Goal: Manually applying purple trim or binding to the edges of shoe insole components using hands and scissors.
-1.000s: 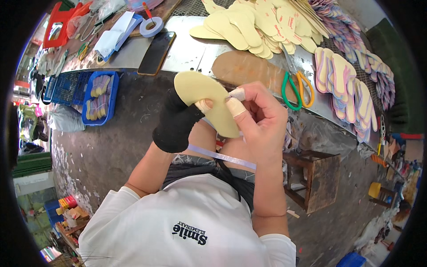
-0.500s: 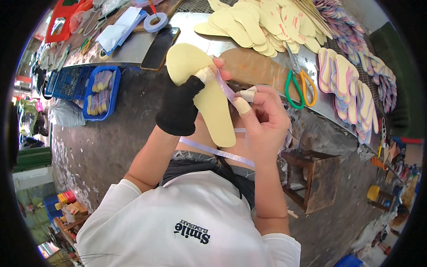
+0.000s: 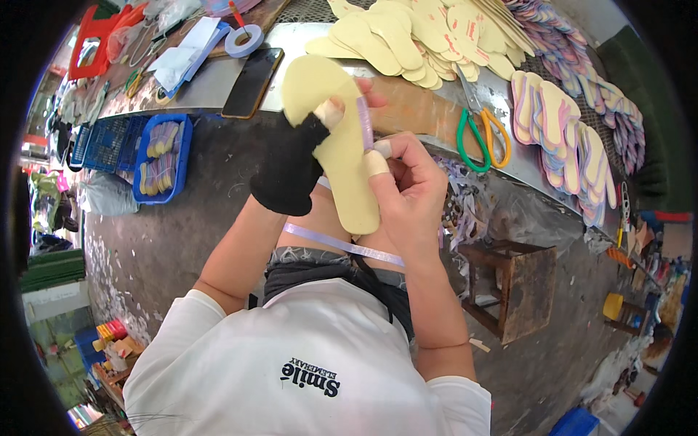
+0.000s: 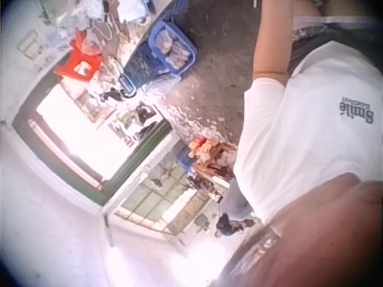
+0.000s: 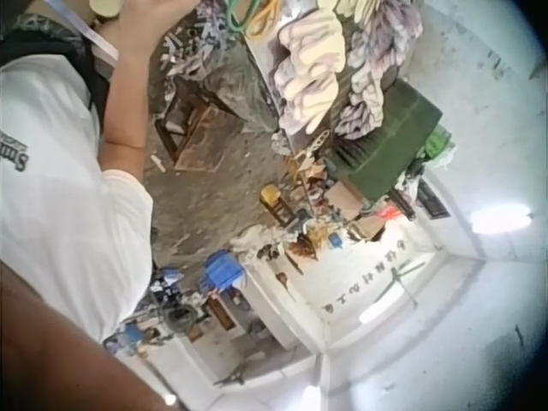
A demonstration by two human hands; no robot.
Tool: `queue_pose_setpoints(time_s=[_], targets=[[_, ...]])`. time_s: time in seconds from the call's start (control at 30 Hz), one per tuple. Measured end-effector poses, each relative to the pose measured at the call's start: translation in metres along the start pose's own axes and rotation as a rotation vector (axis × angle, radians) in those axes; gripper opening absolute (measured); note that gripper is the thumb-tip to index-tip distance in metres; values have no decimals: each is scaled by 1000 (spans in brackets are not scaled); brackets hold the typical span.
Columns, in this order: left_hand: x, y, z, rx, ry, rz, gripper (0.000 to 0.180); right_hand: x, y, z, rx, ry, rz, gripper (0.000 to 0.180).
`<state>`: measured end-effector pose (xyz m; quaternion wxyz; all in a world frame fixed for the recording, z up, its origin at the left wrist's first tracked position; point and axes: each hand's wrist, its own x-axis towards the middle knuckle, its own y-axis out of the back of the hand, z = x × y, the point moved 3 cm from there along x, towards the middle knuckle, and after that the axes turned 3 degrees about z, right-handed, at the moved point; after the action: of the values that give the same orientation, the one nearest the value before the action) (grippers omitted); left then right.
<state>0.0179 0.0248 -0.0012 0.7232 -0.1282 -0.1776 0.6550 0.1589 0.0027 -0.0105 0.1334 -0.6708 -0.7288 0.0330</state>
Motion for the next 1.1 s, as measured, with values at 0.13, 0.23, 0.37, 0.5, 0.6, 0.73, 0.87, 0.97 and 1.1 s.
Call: queue_pose_setpoints(time_s=[0.13,0.23,0.37,0.5,0.6,0.73,0.87,0.97,1.1], targets=[[-13,-4,-33,15,-70,20,40,11,-11,7,-9,47,68,5],[-8,8,-18,-57,-69,85,39,8,0,16,56,-243,54,8],[-6,8,-9,-94,4,230,39,-8,-1,25,54,-116,117,10],[-7,8,-4,-163,-104,315,24,-15,-5,21,165,-213,41,10],[-9,6,-2,-144,-107,327,20,-13,1,16,196,-315,9,10],[-8,-2,2,17,-205,383,17,-16,-2,22,218,-355,-66,5],[-11,-3,3,-3,-52,355,17,-25,-11,14,-244,60,6,8],[-8,-1,3,-31,55,295,19,-22,-6,16,-375,160,-104,8],[-7,1,-17,-52,131,286,23,-11,-7,17,110,-182,-78,11]])
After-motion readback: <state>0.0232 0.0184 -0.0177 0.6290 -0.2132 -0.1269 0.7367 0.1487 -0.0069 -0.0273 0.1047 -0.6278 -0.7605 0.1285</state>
